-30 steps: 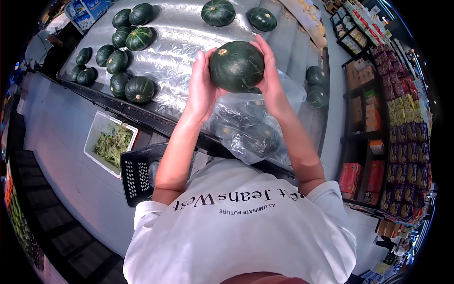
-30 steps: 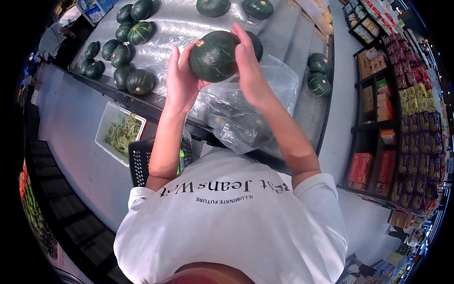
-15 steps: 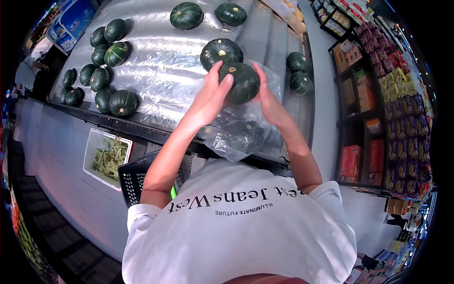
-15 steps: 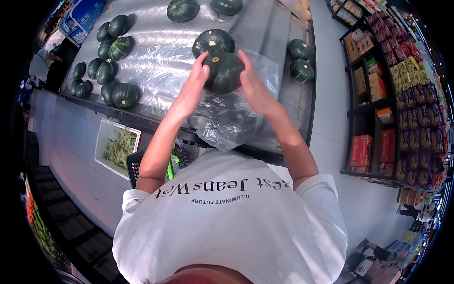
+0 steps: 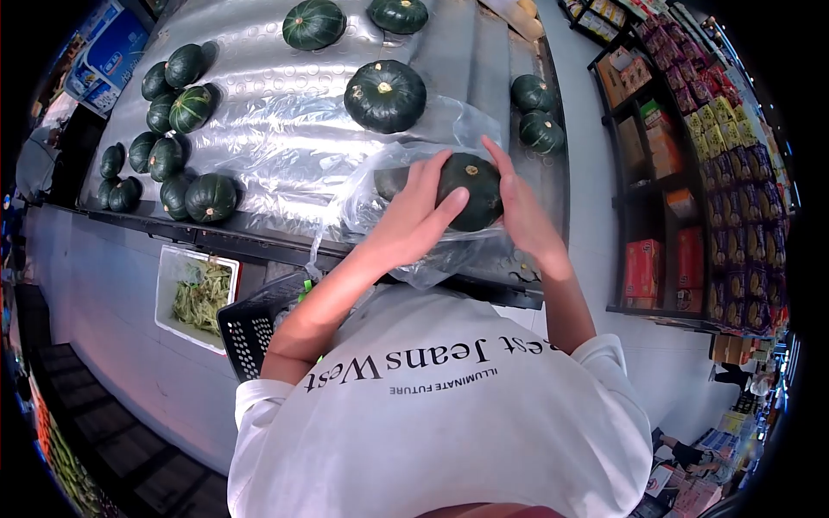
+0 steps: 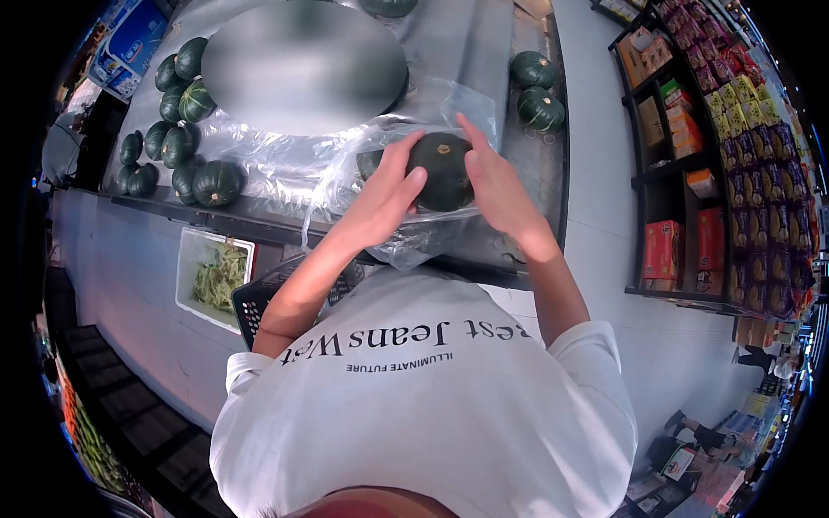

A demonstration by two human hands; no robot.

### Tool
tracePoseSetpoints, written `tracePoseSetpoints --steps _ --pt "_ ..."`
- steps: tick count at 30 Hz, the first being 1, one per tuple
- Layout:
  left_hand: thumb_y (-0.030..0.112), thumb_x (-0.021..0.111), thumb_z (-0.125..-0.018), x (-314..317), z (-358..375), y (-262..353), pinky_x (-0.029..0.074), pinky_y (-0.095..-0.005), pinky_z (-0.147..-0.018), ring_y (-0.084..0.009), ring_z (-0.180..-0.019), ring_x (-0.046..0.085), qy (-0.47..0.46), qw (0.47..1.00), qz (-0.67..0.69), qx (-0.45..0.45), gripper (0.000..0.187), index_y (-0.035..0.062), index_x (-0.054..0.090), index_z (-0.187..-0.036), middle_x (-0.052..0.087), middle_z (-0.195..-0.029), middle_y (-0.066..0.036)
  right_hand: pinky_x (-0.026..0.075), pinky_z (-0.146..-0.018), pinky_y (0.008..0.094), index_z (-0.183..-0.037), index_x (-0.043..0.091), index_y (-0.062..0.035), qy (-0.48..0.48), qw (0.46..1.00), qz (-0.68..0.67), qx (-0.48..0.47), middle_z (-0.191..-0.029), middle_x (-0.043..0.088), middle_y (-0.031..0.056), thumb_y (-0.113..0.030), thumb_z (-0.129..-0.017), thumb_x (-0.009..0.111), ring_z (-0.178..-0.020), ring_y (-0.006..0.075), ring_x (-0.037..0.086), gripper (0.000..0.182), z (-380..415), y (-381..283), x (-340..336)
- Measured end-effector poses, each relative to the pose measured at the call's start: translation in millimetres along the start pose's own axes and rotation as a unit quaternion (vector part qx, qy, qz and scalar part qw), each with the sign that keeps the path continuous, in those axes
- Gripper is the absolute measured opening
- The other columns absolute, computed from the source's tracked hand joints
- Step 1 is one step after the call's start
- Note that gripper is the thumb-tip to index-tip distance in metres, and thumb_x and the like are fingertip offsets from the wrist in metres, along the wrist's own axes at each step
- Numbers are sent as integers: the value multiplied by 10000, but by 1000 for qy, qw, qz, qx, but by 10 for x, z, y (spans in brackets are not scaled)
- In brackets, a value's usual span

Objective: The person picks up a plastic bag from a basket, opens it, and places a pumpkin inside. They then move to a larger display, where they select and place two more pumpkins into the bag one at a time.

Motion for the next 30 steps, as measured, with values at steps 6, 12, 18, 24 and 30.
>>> tracePoseSetpoints --steps 6,12,18,24,30 --pt "512 410 -894 152 -283 31 470 -459 -778 -436 -915 576 1 972 -234 -3 666 -39 383 -1268 536 -1073 -276 349 -966 377 -1398 290 -84 74 996 37 20 -1206 523 244 -469 -961 233 -1146 359 493 585 -2 195 -108" --pt "531 417 -880 234 -542 -53 465 -460 -748 -429 -868 582 -82 945 -310 -60 617 -12 483 -1166 584 -948 -268 473 -721 342 -1381 327 -87 38 990 31 132 -924 603 176 -463 -959 255 -697 263 628 570 14 420 -143" --pt "434 500 -865 15 -511 49 468 -430 -731 -375 -838 594 9 946 -324 8 494 -1 546 -1096 603 -912 -186 455 -601 289 -1320 411 -71 120 987 -84 70 -801 600 97 -442 -959 293 -533 160 549 532 -23 620 -242" --pt "299 639 -781 -628 -364 179 482 -434 -690 -341 -778 598 180 869 -458 53 392 -10 578 -1015 592 -912 -182 449 -633 273 -1233 475 -38 268 957 -29 109 -827 619 91 -405 -950 376 -635 135 547 475 -63 959 -505" --pt "507 543 -818 -769 -253 -255 475 -451 -727 -427 -792 607 70 910 -361 -193 574 -61 576 -896 618 -759 -271 440 -754 320 -1169 507 2 302 942 70 132 -897 623 137 -424 -938 405 -788 201 569 495 -29 1201 -267"
Point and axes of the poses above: each hand's wrist, its own z-axis away from the middle knuckle, its own x-axis out of the palm, y = z × x, the point moved 5 cm from there along -z, towards the middle knuckle
